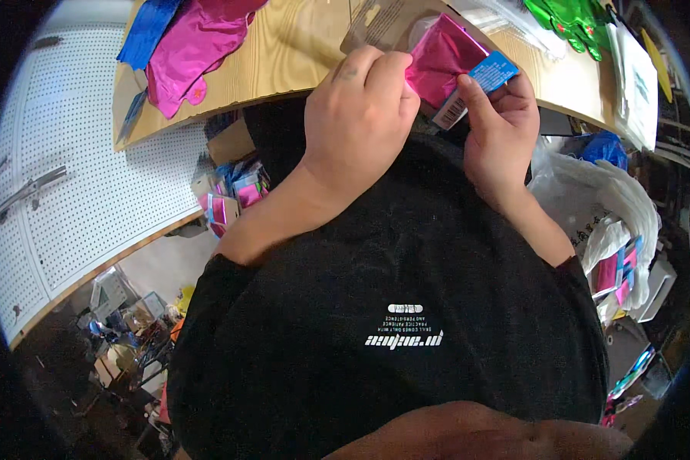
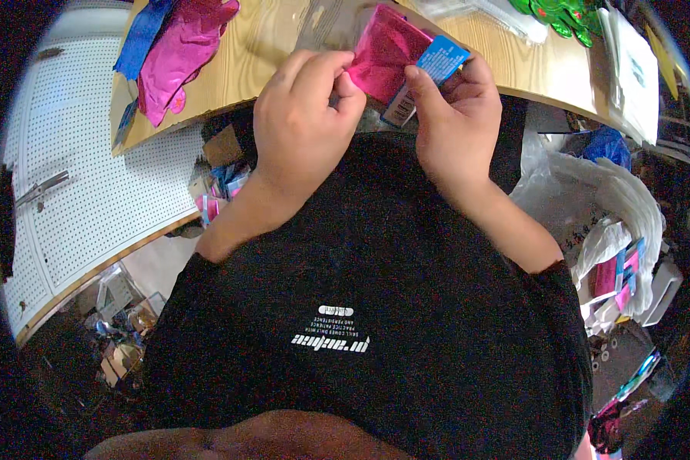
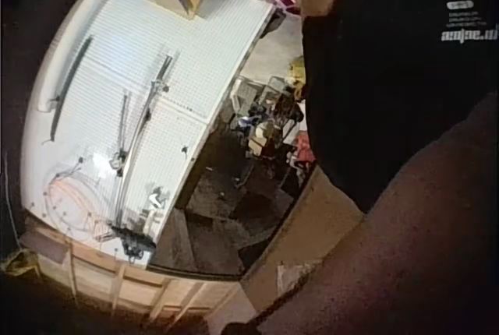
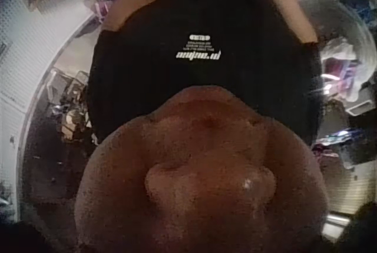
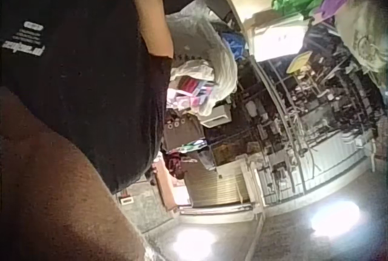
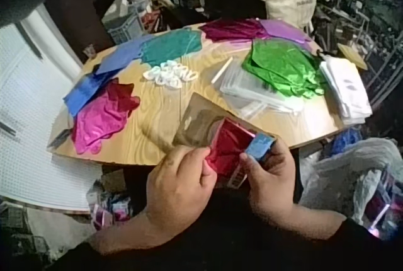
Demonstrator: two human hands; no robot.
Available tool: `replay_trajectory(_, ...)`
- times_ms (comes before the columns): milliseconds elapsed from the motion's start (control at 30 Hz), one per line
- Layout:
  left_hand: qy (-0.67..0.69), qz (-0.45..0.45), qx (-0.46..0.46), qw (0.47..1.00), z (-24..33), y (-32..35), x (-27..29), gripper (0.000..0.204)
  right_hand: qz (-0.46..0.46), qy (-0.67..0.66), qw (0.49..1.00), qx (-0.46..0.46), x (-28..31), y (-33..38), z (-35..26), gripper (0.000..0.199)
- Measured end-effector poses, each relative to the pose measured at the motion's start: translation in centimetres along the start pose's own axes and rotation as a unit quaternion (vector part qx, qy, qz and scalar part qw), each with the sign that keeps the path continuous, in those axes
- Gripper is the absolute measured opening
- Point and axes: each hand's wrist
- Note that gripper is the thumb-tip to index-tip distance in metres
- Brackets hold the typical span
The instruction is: Folding colored plastic sheets and placing them into clear plastic packaging with cardboard backings.
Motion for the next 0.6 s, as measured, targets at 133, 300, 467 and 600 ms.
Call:
replay_trajectory(133,0.000,0.007,0.005,1.000,-0.4,0.1,-0.2,0.020,-0.001,0.025,1.000,0.015,0.0,0.2,0.2,0.029)
replay_trajectory(300,0.005,0.021,-0.001,1.000,-0.1,0.4,-0.1,0.020,0.011,0.009,1.000,0.005,-0.3,0.3,0.0,0.028)
replay_trajectory(467,0.219,0.127,0.094,0.963,-0.6,2.7,0.1,0.048,-0.005,-0.048,0.999,0.010,0.1,-0.3,-0.6,0.023)
replay_trajectory(600,0.544,0.181,0.253,0.779,-0.5,1.9,0.0,0.065,-0.069,-0.132,0.989,-0.021,0.9,-1.1,-0.5,0.021)
Point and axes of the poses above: each hand's wrist, its own y-axis away from the middle knuckle, its own x-axis out of the back of the hand, z = x × y, and after that the axes turned 6 degrees about -x, right-handed
